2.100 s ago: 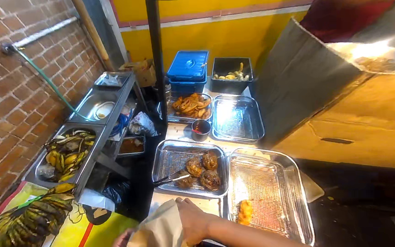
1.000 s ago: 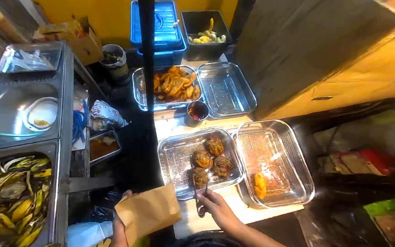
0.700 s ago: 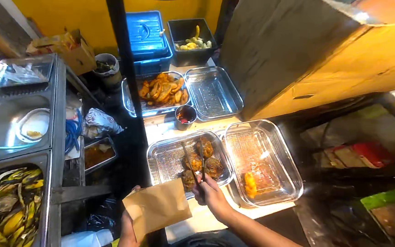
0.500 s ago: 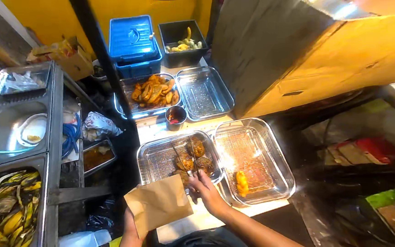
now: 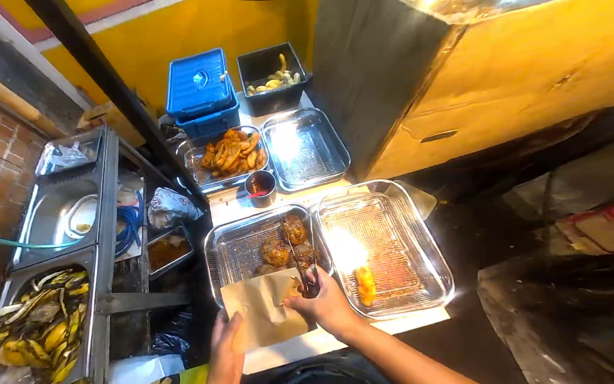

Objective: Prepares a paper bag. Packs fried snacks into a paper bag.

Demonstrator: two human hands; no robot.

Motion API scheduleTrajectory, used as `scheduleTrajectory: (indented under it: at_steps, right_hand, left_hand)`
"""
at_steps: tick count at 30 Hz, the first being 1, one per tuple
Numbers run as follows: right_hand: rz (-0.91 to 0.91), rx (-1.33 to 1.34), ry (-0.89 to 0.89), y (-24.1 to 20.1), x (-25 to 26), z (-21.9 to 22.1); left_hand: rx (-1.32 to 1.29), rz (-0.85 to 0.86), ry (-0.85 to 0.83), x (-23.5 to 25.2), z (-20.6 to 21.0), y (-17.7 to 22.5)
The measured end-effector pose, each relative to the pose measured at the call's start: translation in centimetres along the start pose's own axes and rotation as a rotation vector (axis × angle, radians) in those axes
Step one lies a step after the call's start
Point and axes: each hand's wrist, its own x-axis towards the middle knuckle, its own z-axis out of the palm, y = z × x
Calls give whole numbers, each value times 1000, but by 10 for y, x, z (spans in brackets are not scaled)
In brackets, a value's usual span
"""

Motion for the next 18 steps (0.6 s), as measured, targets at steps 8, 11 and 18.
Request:
scheduleTrajectory:
  at_steps: [8,11,18]
  right_hand:
    - [-54,-9,-78,-22,-5,-1]
    - [-122,-158,-65,-28,-1,-1]
    - [-278,-339,-212,-17,-2,-52]
  left_hand:
    - [-344,-129,-190,-7,-45,13]
    - [-451,-165,-322,-8,-73,10]
    - [-484,-96,-257,-12,-102,10]
